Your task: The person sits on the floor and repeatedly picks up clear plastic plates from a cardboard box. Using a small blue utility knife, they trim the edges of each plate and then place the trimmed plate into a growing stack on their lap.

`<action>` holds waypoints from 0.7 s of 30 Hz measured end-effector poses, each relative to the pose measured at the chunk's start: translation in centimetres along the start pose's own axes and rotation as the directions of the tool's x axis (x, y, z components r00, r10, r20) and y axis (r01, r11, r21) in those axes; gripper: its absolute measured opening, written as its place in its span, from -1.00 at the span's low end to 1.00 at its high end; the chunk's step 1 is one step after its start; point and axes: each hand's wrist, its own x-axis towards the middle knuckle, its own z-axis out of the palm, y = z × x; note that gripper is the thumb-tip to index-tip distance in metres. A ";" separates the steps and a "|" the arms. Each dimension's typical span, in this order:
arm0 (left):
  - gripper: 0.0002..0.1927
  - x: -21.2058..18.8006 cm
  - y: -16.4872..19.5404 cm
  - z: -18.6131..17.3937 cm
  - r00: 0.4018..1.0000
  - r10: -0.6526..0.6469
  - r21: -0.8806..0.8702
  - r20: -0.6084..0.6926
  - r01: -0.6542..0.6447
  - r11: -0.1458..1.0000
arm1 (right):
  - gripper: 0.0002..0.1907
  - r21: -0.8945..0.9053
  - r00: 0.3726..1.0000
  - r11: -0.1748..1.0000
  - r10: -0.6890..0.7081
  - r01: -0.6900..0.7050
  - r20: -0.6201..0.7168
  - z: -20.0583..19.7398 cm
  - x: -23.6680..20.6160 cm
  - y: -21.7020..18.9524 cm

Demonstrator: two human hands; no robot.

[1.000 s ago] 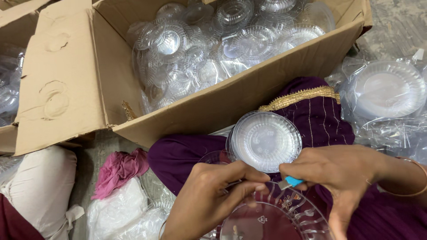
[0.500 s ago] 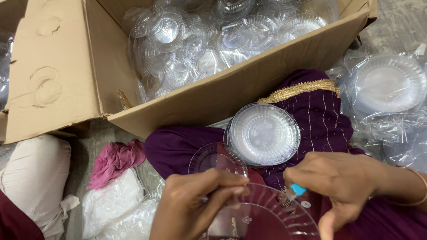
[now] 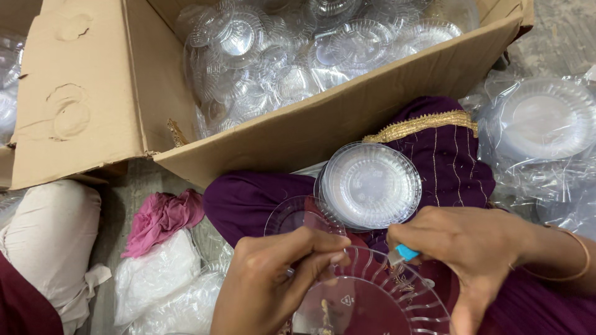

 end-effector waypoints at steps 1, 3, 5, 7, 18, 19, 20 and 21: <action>-0.85 0.0 0.0 -0.1 1.000 0.000 0.001 0.002 0.000 1.000 | 0.33 0.081 0.999 0.996 0.029 -0.033 0.041 0.1 0.0 0.1; -0.85 -0.2 -0.1 -0.2 1.000 0.006 0.005 0.003 -0.006 1.000 | 0.27 0.231 0.989 0.967 0.076 -0.105 0.129 0.4 0.1 0.0; -0.85 -0.2 -0.3 -0.2 1.000 0.019 -0.015 0.016 -0.019 1.000 | 0.11 0.202 0.979 0.968 0.118 -0.152 0.168 0.2 0.1 -0.2; -0.86 -0.4 -0.5 -0.1 0.999 0.054 -0.013 0.008 -0.054 0.998 | -0.04 0.179 0.964 0.963 0.162 -0.201 0.211 -0.1 0.3 -0.7; -0.87 -2.9 -1.8 -0.3 0.990 0.072 0.040 -0.118 -0.068 0.997 | -0.33 0.147 0.957 0.947 0.270 -0.284 0.110 2.8 -0.9 -3.1; -0.88 -3.2 -1.8 -0.4 0.986 0.071 0.048 -0.154 -0.064 0.997 | -0.36 0.131 0.954 0.947 0.281 -0.293 0.106 3.3 -1.1 -3.5; -0.88 -3.5 -1.8 -0.4 0.979 0.072 0.057 -0.190 -0.062 0.996 | -0.38 0.113 0.952 0.947 0.290 -0.301 0.100 3.9 -1.2 -3.9; -0.89 -3.7 -1.8 -0.4 0.971 0.072 0.068 -0.226 -0.059 0.996 | -0.40 0.096 0.950 0.947 0.299 -0.308 0.094 4.4 -1.2 -4.3</action>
